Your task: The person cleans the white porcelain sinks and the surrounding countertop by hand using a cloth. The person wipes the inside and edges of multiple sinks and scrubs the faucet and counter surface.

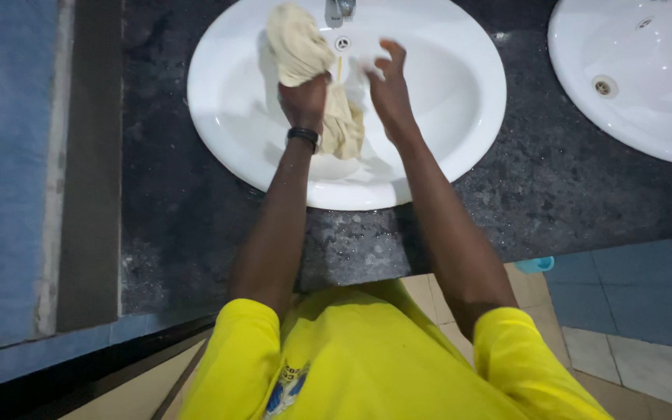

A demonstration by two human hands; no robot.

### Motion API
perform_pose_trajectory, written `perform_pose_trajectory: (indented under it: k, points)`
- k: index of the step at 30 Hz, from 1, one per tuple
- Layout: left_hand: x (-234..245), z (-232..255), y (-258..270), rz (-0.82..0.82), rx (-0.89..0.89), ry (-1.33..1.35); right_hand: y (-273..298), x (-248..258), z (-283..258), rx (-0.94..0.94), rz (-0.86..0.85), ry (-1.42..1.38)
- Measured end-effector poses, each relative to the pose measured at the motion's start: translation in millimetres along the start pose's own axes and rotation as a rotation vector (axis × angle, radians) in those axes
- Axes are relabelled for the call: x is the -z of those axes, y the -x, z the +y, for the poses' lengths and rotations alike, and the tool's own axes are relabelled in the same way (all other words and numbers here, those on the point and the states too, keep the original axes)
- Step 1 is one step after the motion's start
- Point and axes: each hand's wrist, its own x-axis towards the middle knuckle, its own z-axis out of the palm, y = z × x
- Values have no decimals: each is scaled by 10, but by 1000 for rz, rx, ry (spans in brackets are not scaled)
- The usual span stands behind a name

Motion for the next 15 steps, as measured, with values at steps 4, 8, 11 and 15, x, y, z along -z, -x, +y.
perform_pose_trajectory:
  k: [4,8,11,15]
  points:
    - [-180,-377,-478,47,466,441,605,-144,-30,386,-109,542]
    - [-179,-431,-433,-136,685,772,606,-416,-168,433,45,754]
    - [-134,-92,-283,-306,564,724,271,-289,-120,270,-22,543]
    - [197,366,-77,-734,-304,265,-44,-204,255,137,-205,122]
